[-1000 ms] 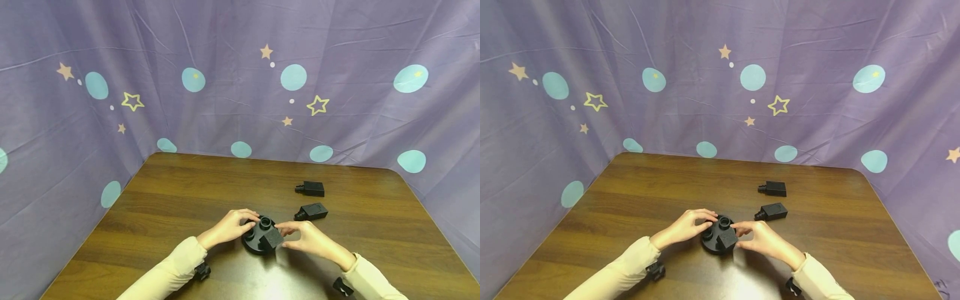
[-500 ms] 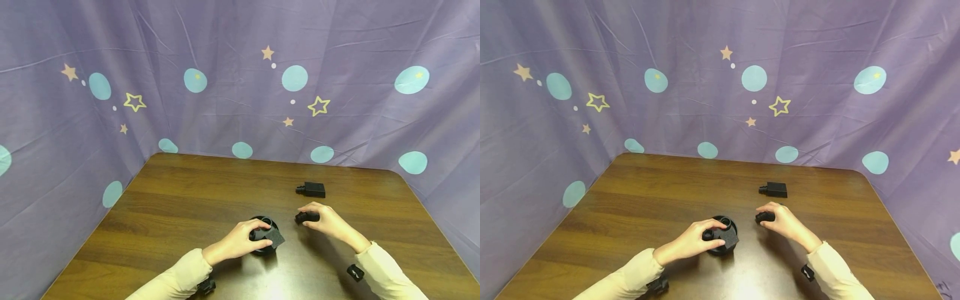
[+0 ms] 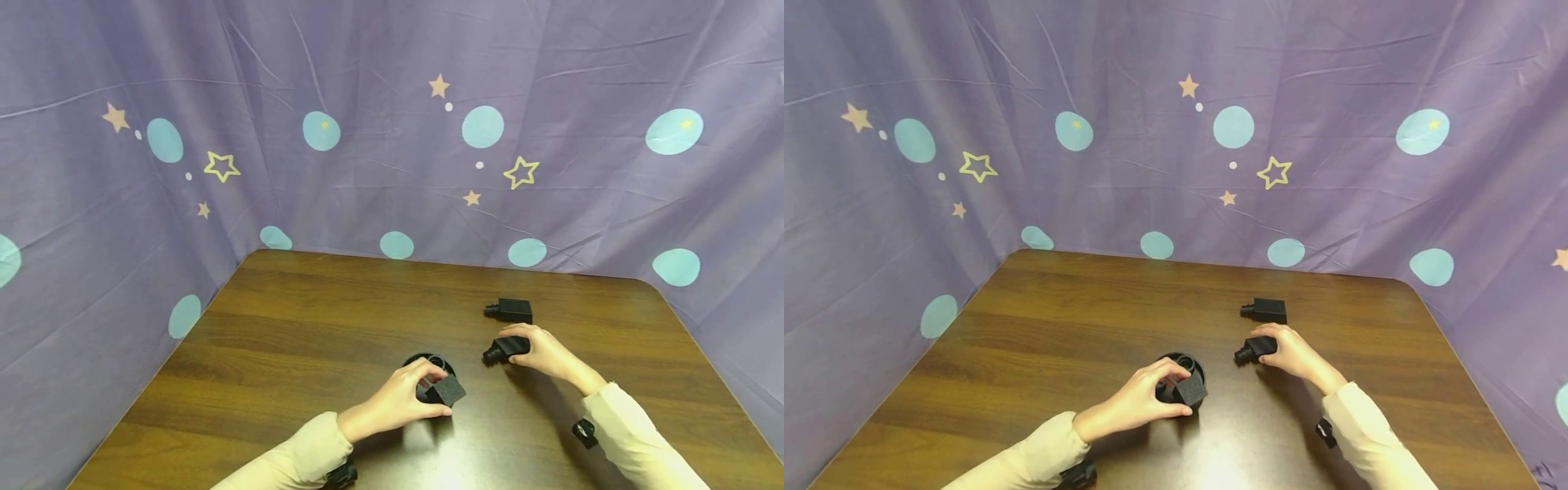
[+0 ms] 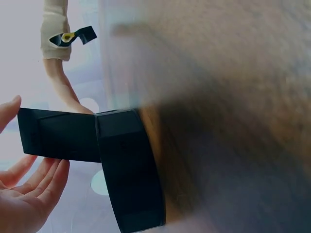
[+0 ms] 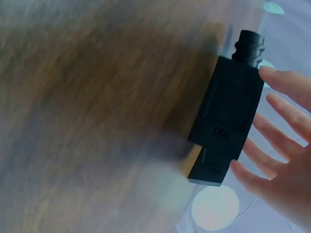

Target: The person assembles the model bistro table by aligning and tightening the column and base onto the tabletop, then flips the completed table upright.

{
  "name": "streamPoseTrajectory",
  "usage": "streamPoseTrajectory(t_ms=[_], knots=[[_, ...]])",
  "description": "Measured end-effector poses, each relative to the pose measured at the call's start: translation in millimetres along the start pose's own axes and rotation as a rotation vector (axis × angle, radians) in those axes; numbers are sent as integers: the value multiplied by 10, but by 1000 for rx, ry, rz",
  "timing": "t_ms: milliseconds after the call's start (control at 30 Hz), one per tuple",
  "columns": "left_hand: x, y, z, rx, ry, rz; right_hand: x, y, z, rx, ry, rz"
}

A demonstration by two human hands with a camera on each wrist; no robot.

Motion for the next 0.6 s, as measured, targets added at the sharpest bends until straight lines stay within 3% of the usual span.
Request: streamPoseTrajectory(t_ms=[167,433,600], knots=[[-3,1,-8,4,3,18,-111,-5,25,7,16,-33],[-31,13,30,-12,-26,-45,-239,6,62,-17,38,-91],[9,39,53,15,-30,-58,-275,25,88,-44,60,-116]])
Point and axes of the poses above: each hand's wrist, its own y-axis away from the middle knuckle, its own z-axis out of the back of the hand, x = y × z, the point moved 10 cm from there along -y, towards the middle knuckle, and after that the axes turned 15 degrees about -y, right-handed, at the moved point
